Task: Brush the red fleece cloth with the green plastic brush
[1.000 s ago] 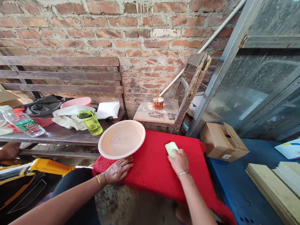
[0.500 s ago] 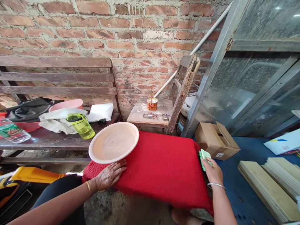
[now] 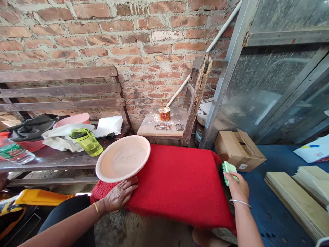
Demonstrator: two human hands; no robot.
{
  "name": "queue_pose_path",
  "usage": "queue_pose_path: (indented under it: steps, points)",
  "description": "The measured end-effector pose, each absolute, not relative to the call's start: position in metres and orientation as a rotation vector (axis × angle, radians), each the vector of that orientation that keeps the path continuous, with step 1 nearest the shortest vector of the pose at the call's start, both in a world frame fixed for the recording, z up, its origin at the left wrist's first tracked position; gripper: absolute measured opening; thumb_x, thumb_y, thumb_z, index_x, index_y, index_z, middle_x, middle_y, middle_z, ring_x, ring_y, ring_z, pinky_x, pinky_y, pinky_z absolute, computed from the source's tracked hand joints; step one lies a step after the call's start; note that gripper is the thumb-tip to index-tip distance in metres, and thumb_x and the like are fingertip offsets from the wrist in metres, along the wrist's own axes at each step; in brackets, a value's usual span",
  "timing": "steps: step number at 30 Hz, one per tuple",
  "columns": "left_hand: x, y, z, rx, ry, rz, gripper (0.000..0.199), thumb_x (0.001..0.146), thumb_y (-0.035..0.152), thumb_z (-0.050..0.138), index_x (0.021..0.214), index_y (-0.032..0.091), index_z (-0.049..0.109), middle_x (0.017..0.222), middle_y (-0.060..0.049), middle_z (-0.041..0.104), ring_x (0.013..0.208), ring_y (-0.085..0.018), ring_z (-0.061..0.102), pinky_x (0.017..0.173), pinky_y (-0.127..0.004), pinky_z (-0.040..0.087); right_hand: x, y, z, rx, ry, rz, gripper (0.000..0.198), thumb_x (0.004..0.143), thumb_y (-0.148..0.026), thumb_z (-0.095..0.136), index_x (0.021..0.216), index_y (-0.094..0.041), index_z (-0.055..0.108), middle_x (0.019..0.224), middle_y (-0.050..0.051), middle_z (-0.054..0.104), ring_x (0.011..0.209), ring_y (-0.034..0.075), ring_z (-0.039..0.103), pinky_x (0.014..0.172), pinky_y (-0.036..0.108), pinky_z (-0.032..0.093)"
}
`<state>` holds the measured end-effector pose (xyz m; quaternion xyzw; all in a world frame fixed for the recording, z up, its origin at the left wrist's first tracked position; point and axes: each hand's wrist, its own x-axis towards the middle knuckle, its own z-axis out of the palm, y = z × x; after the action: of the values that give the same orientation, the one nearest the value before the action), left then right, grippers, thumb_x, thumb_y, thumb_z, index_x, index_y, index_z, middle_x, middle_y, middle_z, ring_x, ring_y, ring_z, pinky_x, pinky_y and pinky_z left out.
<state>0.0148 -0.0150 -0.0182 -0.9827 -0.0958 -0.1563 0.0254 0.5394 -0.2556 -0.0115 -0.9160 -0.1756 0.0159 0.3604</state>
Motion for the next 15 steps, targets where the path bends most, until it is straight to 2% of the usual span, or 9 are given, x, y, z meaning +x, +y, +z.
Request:
queue_pose_path:
  steps: [4, 8, 11, 15]
  points:
    - [0.015, -0.015, -0.018, -3.021, -0.293, -0.51, 0.043, 0.089, 0.01, 0.044, 0.13, 0.018, 0.055, 0.133, -0.011, 0.059, 0.129, -0.023, 0.051, 0.106, -0.036, 0.047, 0.493, -0.24, -0.005, -2.318, -0.667, 0.056, 0.057, 0.064, -0.067, 0.055, 0.091, -0.021, 0.074, 0.087, 0.011, 0.066, 0.088, 0.029, 0.062, 0.079, 0.041, 0.05]
    - [0.017, -0.017, -0.014, -3.014, -0.307, -0.509, 0.044, 0.088, 0.01, 0.044, 0.13, 0.018, 0.055, 0.133, -0.011, 0.059, 0.128, -0.023, 0.052, 0.106, -0.037, 0.047, 0.468, -0.234, -0.007, -2.343, -0.957, 0.03, 0.05, 0.073, -0.06, 0.049, 0.099, -0.025, 0.073, 0.097, 0.01, 0.061, 0.097, 0.027, 0.059, 0.09, 0.04, 0.047]
    - [0.017, -0.019, -0.011, -3.012, -0.31, -0.48, 0.045, 0.087, 0.011, 0.044, 0.13, 0.018, 0.054, 0.134, -0.012, 0.058, 0.128, -0.024, 0.052, 0.106, -0.037, 0.047, 0.483, -0.249, -0.008, -2.502, -0.882, 0.008, 0.049, 0.077, -0.057, 0.047, 0.105, -0.025, 0.071, 0.099, 0.011, 0.059, 0.099, 0.027, 0.058, 0.091, 0.041, 0.046]
    - [0.015, -0.019, -0.012, -2.999, -0.308, -0.461, 0.047, 0.088, 0.011, 0.042, 0.134, 0.018, 0.052, 0.136, -0.012, 0.057, 0.129, -0.024, 0.051, 0.107, -0.036, 0.046, 0.512, -0.28, -0.001, -2.721, -0.591, -0.004, 0.052, 0.079, -0.057, 0.047, 0.112, -0.025, 0.07, 0.096, 0.013, 0.058, 0.093, 0.03, 0.06, 0.083, 0.043, 0.049]
